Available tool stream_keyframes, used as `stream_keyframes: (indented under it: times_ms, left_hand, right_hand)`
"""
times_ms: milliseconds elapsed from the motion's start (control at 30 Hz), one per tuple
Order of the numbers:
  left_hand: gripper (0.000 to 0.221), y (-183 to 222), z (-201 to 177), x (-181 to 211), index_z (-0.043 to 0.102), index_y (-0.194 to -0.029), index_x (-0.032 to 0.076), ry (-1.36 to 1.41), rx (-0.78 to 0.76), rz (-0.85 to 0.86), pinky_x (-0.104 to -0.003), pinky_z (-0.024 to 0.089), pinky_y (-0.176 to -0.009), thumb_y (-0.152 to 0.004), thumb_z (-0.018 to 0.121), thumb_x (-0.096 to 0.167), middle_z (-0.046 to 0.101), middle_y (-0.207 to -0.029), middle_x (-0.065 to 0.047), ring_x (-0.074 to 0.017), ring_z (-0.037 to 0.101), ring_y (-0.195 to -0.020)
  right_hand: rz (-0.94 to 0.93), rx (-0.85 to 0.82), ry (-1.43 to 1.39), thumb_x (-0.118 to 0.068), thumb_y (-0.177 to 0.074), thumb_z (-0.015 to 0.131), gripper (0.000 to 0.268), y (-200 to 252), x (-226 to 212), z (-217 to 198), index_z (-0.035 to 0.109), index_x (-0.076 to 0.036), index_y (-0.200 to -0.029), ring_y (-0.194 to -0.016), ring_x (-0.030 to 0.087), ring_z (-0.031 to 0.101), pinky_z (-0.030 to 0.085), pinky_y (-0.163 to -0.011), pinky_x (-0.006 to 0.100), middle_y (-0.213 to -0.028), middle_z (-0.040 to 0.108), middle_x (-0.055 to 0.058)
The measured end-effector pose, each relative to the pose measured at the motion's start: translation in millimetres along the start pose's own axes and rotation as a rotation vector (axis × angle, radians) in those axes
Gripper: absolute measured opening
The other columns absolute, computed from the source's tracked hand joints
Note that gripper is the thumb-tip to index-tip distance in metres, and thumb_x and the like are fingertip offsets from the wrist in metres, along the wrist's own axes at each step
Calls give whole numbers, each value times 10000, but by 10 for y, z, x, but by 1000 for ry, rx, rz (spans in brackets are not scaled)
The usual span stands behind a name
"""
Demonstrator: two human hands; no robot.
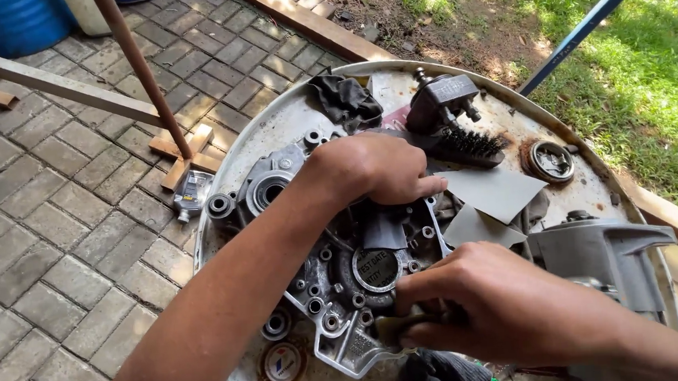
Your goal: Sanding the interior surface of a disassembled engine casing using a small piece of sandpaper.
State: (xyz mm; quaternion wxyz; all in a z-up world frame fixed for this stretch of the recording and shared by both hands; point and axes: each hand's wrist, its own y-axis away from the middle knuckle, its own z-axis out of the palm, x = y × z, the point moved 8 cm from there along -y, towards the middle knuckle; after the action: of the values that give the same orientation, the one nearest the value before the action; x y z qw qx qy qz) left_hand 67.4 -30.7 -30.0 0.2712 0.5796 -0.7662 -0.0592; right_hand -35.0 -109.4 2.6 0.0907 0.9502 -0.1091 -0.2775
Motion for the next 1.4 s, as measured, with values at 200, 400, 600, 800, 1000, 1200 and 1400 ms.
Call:
stream_keyframes:
  times_ms: [200,400,600,800,1000,1200,1400]
  left_hand:
    - [698,-19,-5,-10,715,-1212,34,-36,36,11,-526,483,-980,-1036,316,580,709,-1270,-176,-379,675,-1146]
    - [701,-4,-6,-11,726,-1163,19,-16,26,-4,-517,499,-927,-1041,319,577,723,-1224,-179,-378,692,-1079]
    - [691,31,-27,-14,720,-1184,35,-19,37,-24,-521,504,-942,-1033,330,585,708,-1261,-174,-381,683,-1114]
    - [687,-26,-15,-23,726,-1146,33,-42,42,-21,-521,510,-892,-1035,331,584,727,-1207,-173,-386,699,-1051]
    - [766,66,-37,-3,711,-1071,41,-7,-2,-24,-490,512,-898,-1004,278,669,732,-1140,-119,-305,699,-987]
    - [686,64,33,-13,301,-663,215,22,-40,15,-318,328,-658,-726,350,896,375,-665,48,-114,318,-575]
    - [681,88,19,18,365,-649,194,7,-37,45,-345,405,-707,-815,394,853,460,-654,31,-139,430,-594]
  right_hand:
    - [137,-131,47,-464,-947,785,212,66,171,-33,707,-288,-860,-481,220,496,437,-497,337,-554,625,10]
    - [8,-5,3,-334,-920,747,72,-26,-17,24,743,-262,-915,-438,335,541,415,-438,381,-551,669,53]
    - [92,-90,-74,-317,-947,767,150,41,155,-39,727,-212,-848,-477,197,402,402,-458,337,-544,628,40]
    - [-177,68,-54,-304,-1004,649,200,26,-186,-153,659,-140,-889,-521,293,605,440,-486,381,-740,627,41]
    - [-115,440,-122,-246,-888,719,210,319,-168,-597,706,-137,-1067,-659,35,764,630,-591,203,-865,845,-75]
    - [-138,523,124,-175,-917,667,119,656,-466,-495,697,-97,-1002,-567,158,624,469,-490,283,-803,673,31]
    - [-76,247,332,-219,-993,587,538,778,-278,113,477,-160,-1516,-794,282,762,573,-429,393,-1237,701,143]
